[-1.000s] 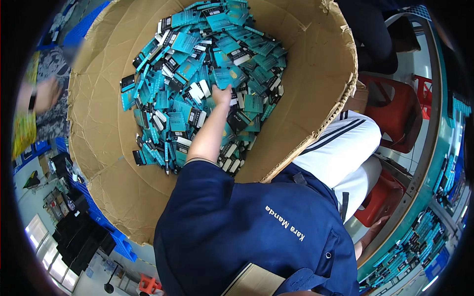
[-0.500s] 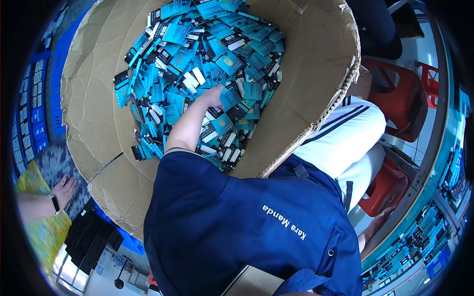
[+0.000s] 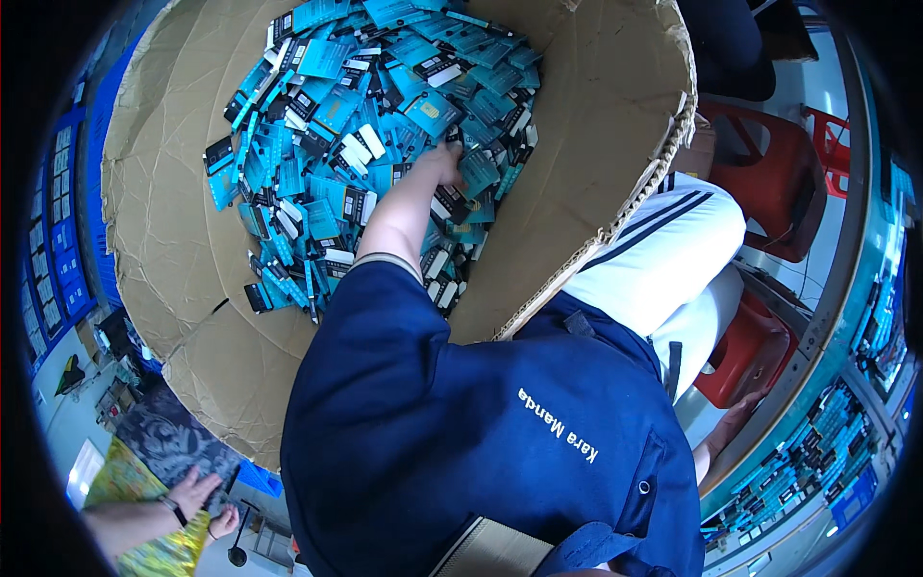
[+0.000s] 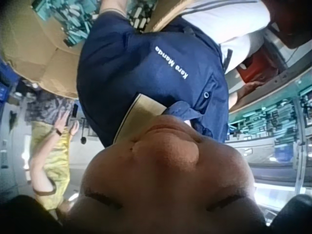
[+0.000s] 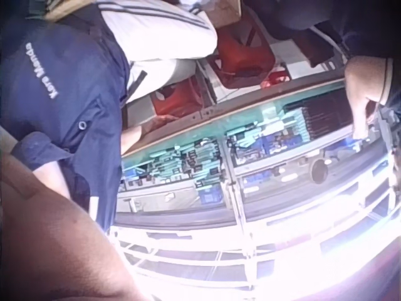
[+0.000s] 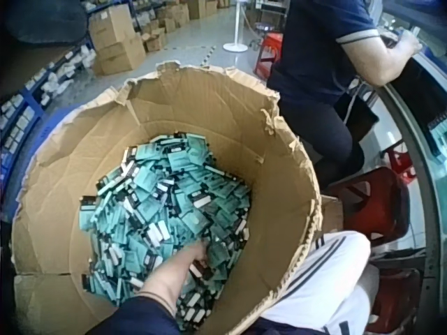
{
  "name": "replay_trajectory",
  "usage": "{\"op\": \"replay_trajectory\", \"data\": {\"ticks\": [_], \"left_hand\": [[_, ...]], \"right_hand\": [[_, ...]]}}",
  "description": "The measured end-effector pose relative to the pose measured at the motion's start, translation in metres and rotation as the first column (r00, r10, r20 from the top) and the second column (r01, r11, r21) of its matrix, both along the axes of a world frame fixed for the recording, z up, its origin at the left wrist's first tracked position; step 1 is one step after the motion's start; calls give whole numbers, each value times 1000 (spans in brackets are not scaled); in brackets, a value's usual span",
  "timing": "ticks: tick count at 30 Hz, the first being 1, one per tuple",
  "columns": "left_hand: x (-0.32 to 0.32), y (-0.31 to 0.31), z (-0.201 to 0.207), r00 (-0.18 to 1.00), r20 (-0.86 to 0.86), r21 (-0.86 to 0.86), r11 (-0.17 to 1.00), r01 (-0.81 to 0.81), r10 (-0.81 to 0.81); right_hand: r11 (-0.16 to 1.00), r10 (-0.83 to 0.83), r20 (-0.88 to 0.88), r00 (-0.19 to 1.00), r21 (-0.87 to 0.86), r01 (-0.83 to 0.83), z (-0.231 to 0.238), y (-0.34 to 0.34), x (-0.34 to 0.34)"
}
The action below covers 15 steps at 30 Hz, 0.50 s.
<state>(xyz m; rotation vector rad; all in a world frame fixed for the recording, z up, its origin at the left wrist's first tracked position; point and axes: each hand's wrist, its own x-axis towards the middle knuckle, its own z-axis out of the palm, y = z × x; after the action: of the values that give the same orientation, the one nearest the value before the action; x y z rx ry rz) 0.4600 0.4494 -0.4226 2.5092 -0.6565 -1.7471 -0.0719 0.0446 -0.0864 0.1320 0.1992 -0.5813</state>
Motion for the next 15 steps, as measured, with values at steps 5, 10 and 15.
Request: {"op": "replay_trajectory", "data": {"ticks": [5,10,15], "left_hand": [[-50,12,-36,912,73,59,911,-407,403],[-81,0,-42,867,109,41,869,-493,486],[-79,19,-65,628,-330,-15,661,-750,705]], "right_hand": [[1000,-9,-6,1000,1,9,-5,-6,-5],[998,-65,-41,997,17,66,-4,-1,1],[997,-73,-81,994,-20,72,6,5,15]]}}
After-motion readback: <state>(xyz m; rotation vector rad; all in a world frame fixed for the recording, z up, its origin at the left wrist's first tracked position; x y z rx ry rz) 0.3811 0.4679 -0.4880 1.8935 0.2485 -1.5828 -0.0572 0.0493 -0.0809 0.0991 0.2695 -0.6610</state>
